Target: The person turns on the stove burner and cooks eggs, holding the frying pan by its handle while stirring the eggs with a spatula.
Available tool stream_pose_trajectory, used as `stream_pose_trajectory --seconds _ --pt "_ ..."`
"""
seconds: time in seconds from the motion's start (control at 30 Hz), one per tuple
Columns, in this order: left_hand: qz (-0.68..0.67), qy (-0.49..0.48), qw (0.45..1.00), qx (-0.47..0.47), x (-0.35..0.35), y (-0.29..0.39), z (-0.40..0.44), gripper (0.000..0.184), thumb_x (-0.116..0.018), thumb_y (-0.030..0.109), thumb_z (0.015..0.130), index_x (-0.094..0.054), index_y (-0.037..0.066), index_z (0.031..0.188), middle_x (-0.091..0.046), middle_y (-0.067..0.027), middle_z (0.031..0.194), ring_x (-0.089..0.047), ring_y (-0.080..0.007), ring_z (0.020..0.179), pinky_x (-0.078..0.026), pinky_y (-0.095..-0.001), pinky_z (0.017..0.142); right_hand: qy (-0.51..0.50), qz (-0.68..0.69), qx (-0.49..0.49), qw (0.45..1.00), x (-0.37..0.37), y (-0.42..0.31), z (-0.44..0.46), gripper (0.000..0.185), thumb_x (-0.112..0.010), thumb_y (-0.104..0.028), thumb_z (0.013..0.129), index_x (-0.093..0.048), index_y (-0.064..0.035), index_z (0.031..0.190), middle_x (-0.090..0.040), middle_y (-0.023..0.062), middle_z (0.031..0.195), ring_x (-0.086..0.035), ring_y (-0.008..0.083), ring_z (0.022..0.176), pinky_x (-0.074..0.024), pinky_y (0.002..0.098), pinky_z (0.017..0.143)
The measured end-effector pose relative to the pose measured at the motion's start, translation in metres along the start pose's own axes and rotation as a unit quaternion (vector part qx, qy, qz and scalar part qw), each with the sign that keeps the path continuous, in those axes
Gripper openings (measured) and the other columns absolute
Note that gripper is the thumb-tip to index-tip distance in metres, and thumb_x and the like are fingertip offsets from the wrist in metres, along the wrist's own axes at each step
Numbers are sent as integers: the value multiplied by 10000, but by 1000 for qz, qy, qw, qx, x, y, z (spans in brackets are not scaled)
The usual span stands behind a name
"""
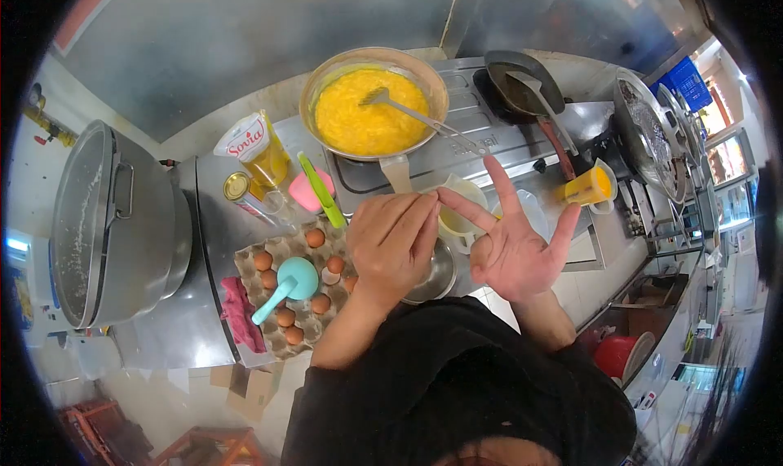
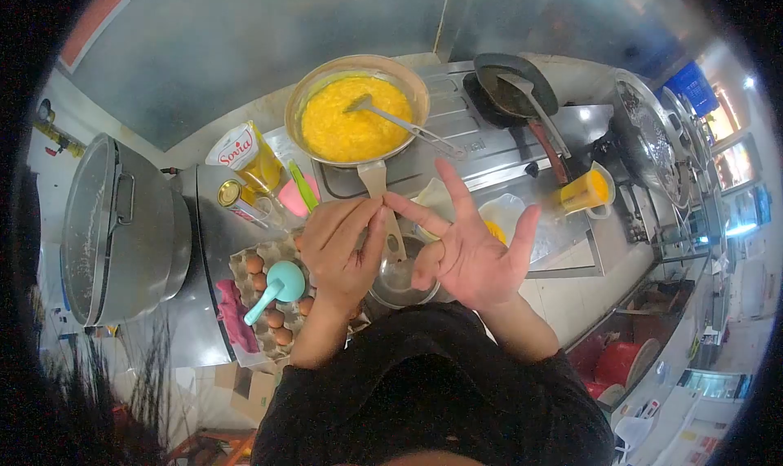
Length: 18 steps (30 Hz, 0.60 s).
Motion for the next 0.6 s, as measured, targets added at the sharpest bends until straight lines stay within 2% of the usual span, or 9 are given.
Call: stream_pose_trajectory --seconds 0.07,0.1,0.17,0.2,0.27,0.6 --pt "11 -7 1000 -12 0 -2 -1 180 -694 7 655 -645 18 828 -609 -63 754 -582 -219 643 -441 -309 583 -50 -95 20 994 0 2 -2 1027 -204 -850 690 92 -200 1428 -175 320 1404 -637 314 805 -518 368 716" --pt "11 -7 1000 -11 1 -2 -1 180 -694 7 655 -645 18 828 -609 -63 754 -582 -219 643 -441 -309 583 -49 -94 19 994 1 3 -2 1027 -204 -850 690 92 -200 1428 -175 320 1404 -637 314 805 -518 368 716" --pt "31 -27 999 -18 1 -1 0 194 -692 9 641 -633 20 826 -603 -59 749 -582 -219 643 -443 -310 586 -73 -230 36 970 -1 5 -3 1053 -245 -851 681 150 -205 1413 -139 320 1411 -650 302 812 -534 391 717" --pt "31 -27 999 -17 1 -1 0 194 -692 9 641 -633 20 826 -603 -59 749 -582 -219 643 -443 -310 586 -72 -230 35 970 -3 6 -4 1053 -245 -851 681 150 -205 1413 -139 320 1411 -650 302 812 -534 391 717" --pt "60 -39 997 -30 0 -1 0 191 -686 7 626 -614 30 801 -591 -52 728 -575 -217 632 -436 -310 579 -44 -348 30 936 -6 8 -6 1102 -278 -865 652 178 -201 1403 -167 317 1406 -650 303 807 -533 381 720" --pt "65 -17 997 -30 0 -4 -5 183 -657 -7 590 -566 44 740 -552 -48 683 -539 -217 593 -403 -317 549 -53 -381 11 923 -10 13 -8 1168 -328 -877 612 196 -189 1397 -173 309 1408 -649 304 814 -531 376 719"
Point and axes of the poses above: each hand's wrist, its own z-axis towards the middle knuckle, its own x-axis out of the back of the hand, y = z × x, the point moved 5 cm from there along z, towards the middle knuckle
